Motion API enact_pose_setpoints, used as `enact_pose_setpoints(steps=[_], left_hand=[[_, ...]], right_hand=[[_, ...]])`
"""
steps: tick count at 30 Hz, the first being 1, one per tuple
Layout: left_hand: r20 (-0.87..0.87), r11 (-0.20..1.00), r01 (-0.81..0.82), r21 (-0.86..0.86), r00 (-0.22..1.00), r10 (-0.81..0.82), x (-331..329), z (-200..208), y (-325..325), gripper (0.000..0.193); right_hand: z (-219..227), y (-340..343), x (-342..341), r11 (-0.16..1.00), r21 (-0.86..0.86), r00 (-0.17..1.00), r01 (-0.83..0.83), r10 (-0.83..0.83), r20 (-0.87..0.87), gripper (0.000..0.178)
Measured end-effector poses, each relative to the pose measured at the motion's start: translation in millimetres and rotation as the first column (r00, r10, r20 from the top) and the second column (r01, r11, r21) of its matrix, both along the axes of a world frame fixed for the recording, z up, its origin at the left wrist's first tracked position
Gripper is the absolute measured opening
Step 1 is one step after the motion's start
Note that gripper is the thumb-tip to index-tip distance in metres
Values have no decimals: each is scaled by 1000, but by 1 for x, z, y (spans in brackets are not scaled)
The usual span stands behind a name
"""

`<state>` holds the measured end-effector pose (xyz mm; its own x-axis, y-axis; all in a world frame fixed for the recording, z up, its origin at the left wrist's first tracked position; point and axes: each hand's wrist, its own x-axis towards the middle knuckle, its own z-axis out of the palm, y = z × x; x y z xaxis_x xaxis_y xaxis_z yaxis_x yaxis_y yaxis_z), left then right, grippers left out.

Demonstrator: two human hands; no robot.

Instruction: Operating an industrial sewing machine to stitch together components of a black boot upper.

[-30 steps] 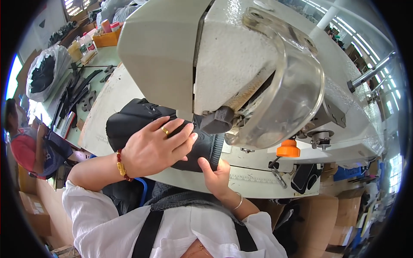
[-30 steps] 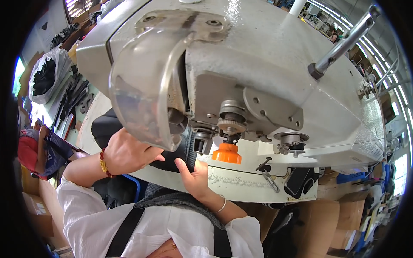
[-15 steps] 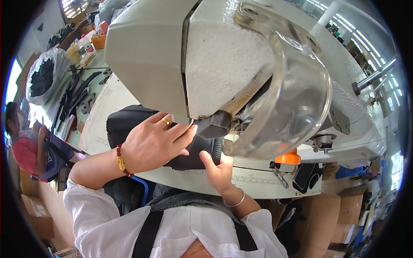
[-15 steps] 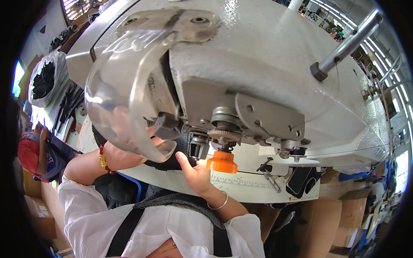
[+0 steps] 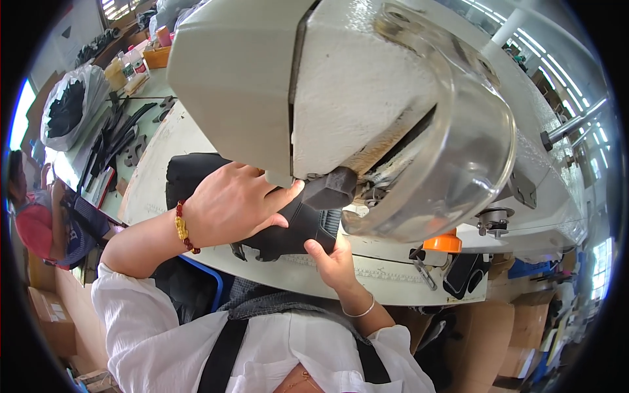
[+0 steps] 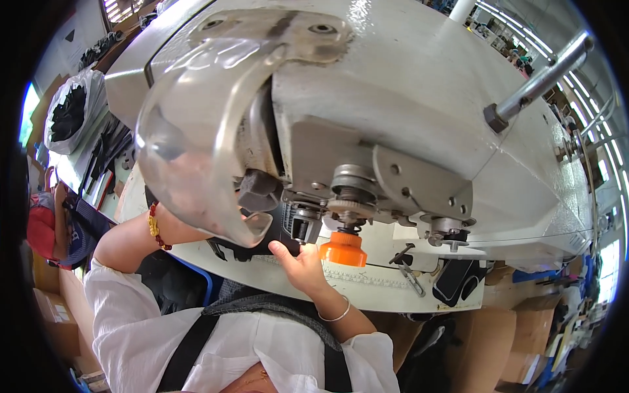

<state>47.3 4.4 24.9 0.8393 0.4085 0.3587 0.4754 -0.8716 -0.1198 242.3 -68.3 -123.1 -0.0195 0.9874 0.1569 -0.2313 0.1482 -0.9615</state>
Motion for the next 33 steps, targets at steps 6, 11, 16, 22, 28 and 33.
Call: enact_pose_setpoints(steps=[6, 11, 16, 22, 28, 33], left_hand=[[63, 996, -41, -83, 997, 47, 1, 8, 1, 53], [64, 999, -28, -29, 998, 30, -1, 5, 1, 52], [23, 999, -36, -35, 999, 37, 1, 2, 2, 52], [72, 998, -36, 59, 997, 32, 3, 2, -4, 51], [95, 998, -25, 52, 995, 20, 9, 1, -5, 52], [22, 980, -74, 186, 997, 71, 12, -6, -11, 52]], right_hand=[[15, -1, -1, 1000, -21, 1000, -7, 8, 18, 17], [17, -2, -6, 999, -17, 998, 28, -29, -62, 14], [24, -1, -7, 997, -19, 993, 71, -72, -92, 11], [17, -1, 4, 1000, -21, 1000, 4, -4, 7, 19], [18, 4, 6, 1000, 0, 1000, 20, -20, -8, 18], [6, 10, 14, 999, -45, 993, 3, -8, -115, 17]])
